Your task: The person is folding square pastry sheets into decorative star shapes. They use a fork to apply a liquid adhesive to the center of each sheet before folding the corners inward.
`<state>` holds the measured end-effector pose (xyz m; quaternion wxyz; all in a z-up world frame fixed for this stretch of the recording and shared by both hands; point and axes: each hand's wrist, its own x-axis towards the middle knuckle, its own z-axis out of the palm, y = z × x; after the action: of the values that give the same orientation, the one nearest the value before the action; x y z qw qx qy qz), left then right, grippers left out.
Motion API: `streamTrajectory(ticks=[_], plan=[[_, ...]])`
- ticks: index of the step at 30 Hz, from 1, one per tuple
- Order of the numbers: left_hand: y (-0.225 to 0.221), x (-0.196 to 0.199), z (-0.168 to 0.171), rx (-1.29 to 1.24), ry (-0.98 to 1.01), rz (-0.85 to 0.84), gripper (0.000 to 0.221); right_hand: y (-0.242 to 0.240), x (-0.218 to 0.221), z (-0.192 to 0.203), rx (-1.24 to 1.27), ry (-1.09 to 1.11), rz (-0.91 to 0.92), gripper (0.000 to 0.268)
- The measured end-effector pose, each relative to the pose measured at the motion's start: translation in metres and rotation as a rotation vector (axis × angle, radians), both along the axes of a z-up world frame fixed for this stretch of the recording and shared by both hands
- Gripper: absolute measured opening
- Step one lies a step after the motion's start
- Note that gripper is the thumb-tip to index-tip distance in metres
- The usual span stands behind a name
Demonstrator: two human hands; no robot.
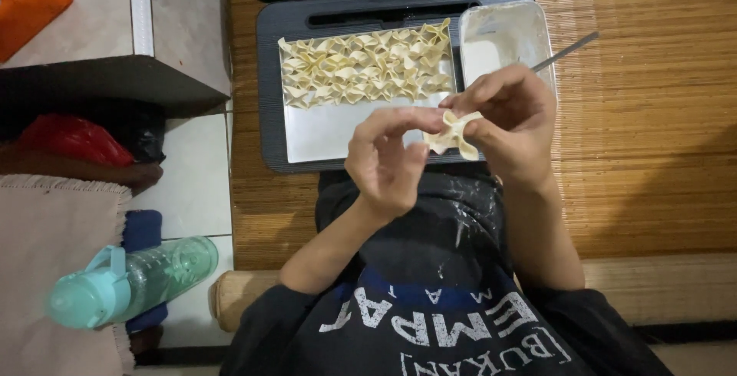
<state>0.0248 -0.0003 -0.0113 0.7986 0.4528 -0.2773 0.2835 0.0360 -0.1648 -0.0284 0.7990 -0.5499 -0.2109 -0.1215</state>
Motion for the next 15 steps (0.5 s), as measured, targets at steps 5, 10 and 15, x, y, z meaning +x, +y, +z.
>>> streamTrajectory(ticks=[5, 10, 15], plan=[[-0.002, -0.002, 0.004, 0.026, 0.065, -0.027, 0.031, 0.001, -0.004, 0.006, -0.009, 0.054, 0.019, 0.030], [-0.004, -0.002, 0.002, 0.078, 0.106, 0.079, 0.027, 0.013, -0.008, 0.021, -0.088, 0.126, -0.091, 0.025], [-0.010, 0.000, -0.005, 0.071, 0.081, 0.115, 0.029, 0.023, -0.009, 0.026, -0.111, 0.225, -0.189, 0.022]])
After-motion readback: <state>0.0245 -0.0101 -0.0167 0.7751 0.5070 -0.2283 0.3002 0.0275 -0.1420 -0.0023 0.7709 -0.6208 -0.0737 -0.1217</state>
